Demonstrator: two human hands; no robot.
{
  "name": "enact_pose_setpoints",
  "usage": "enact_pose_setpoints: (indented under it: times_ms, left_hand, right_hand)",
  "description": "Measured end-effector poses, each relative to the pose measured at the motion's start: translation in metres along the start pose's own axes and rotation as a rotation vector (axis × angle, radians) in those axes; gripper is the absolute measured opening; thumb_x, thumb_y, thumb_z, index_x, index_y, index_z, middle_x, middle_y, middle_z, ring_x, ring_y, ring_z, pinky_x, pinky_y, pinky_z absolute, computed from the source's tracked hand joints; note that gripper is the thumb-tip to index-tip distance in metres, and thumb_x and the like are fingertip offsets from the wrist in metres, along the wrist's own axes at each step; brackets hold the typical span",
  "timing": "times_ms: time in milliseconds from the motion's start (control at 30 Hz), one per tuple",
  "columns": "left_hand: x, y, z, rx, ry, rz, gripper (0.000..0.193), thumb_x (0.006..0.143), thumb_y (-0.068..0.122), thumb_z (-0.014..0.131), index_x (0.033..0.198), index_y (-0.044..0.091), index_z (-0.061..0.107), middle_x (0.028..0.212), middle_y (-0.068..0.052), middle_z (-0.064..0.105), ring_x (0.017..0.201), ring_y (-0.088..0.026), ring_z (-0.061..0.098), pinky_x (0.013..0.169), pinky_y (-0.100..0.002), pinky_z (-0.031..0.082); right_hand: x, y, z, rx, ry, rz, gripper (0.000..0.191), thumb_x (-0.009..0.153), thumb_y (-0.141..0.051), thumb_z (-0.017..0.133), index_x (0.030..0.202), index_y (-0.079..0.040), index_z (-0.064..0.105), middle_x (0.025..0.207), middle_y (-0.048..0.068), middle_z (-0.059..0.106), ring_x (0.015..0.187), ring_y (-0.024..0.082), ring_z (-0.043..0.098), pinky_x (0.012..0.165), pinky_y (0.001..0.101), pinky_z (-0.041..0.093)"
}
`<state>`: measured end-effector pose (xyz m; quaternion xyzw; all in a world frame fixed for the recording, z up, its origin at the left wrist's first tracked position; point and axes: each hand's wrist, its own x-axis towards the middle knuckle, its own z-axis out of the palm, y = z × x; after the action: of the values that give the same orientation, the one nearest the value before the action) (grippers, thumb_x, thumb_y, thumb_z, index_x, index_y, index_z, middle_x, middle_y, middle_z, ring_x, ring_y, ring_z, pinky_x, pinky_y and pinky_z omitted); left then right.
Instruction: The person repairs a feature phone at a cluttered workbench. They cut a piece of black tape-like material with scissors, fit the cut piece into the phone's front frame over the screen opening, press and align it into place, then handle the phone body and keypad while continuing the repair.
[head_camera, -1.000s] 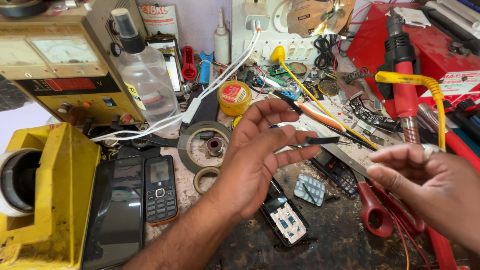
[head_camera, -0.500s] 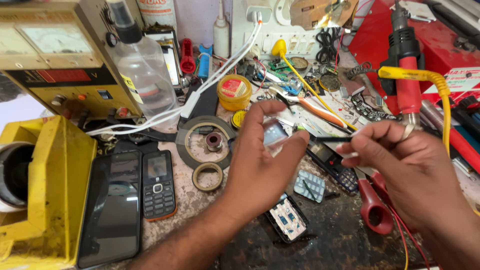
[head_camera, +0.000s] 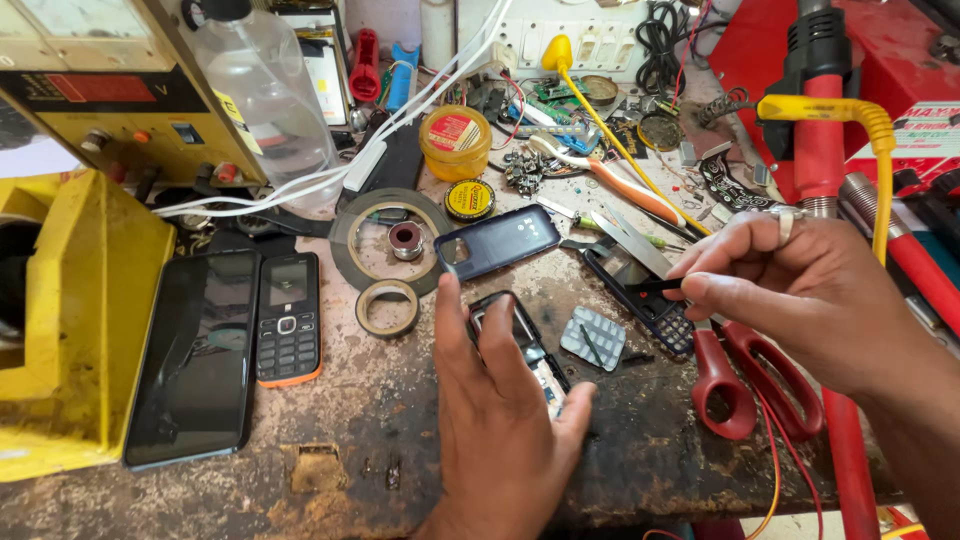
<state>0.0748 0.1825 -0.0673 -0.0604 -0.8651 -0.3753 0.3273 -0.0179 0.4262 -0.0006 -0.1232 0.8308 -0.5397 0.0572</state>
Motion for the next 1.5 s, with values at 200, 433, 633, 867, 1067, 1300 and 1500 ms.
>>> enact_pose_setpoints:
  times_ms: [200,433,633,867,1067,1300,1500]
  left_hand:
    - [0.009,-0.015,-0.024,-0.071,-0.196,-0.009,0.092,0.067,0.008,0.083,0.14,-0.003,0.029,0.154,-0.038,0.017,0.135,-0.061,0.038,0.107,-0.053,0.043]
    - [0.03,-0.04,-0.041,-0.087,-0.399,0.071,0.09,0.07,0.001,0.077,0.144,-0.001,0.026,0.157,-0.036,0.015,0.13,-0.06,0.044,0.102,-0.052,0.047]
    - [0.044,-0.056,-0.037,-0.048,-0.426,0.09,0.097,0.07,0.015,0.085,0.143,-0.002,0.024,0.15,-0.034,0.027,0.132,-0.057,0.042,0.103,-0.052,0.044]
    - [0.063,-0.068,-0.023,-0.157,-0.545,0.024,0.096,0.069,0.014,0.084,0.142,0.0,0.023,0.13,-0.032,0.05,0.122,-0.05,0.054,0.101,-0.051,0.045]
    - [0.09,-0.068,-0.013,-0.174,-0.727,-0.304,0.094,0.072,0.016,0.078,0.142,0.009,0.018,0.107,-0.023,0.065,0.096,-0.038,0.071,0.084,-0.044,0.056]
    - [0.113,-0.063,0.0,-0.938,-0.623,-0.262,0.097,0.076,0.004,0.082,0.147,0.011,0.015,0.124,-0.019,0.064,0.105,-0.019,0.071,0.083,-0.031,0.06]
    - [0.134,-0.057,0.007,-1.118,-0.66,-0.365,0.099,0.078,0.0,0.078,0.151,0.016,0.013,0.118,-0.018,0.069,0.094,-0.015,0.071,0.075,-0.03,0.062]
  right_hand:
    - [0.004,0.002,0.006,0.005,0.072,0.037,0.009,0.09,-0.005,0.071,0.09,0.004,0.072,0.082,0.013,0.078,0.075,0.013,0.073,0.068,0.027,0.058]
    - [0.017,0.001,0.032,0.11,-0.256,0.152,0.011,0.085,-0.01,0.074,0.09,0.0,0.073,0.075,0.004,0.072,0.067,0.01,0.067,0.06,0.0255,0.054]
    - [0.039,0.008,0.057,0.102,-0.464,0.236,0.016,0.089,-0.017,0.072,0.089,-0.001,0.072,0.079,0.003,0.071,0.069,0.009,0.064,0.062,0.0238,0.05]
    - [0.059,0.02,0.06,0.239,-0.355,0.2,0.009,0.083,-0.005,0.074,0.083,0.002,0.068,0.09,0.011,0.077,0.074,0.015,0.072,0.067,0.0311,0.06]
    - [0.068,0.022,0.052,0.311,-0.205,0.156,0.009,0.082,0.0,0.075,0.082,0.003,0.066,0.08,0.017,0.074,0.069,0.022,0.075,0.063,0.0352,0.062]
    - [0.072,0.019,0.024,0.429,-0.124,-0.059,0.015,0.084,0.012,0.071,0.093,0.003,0.064,0.089,0.016,0.07,0.078,0.025,0.076,0.071,0.0404,0.065]
    - [0.085,-0.002,-0.003,0.343,-0.095,-0.305,0.019,0.087,0.015,0.068,0.1,0.002,0.063,0.097,0.015,0.071,0.089,0.021,0.076,0.084,0.0403,0.068]
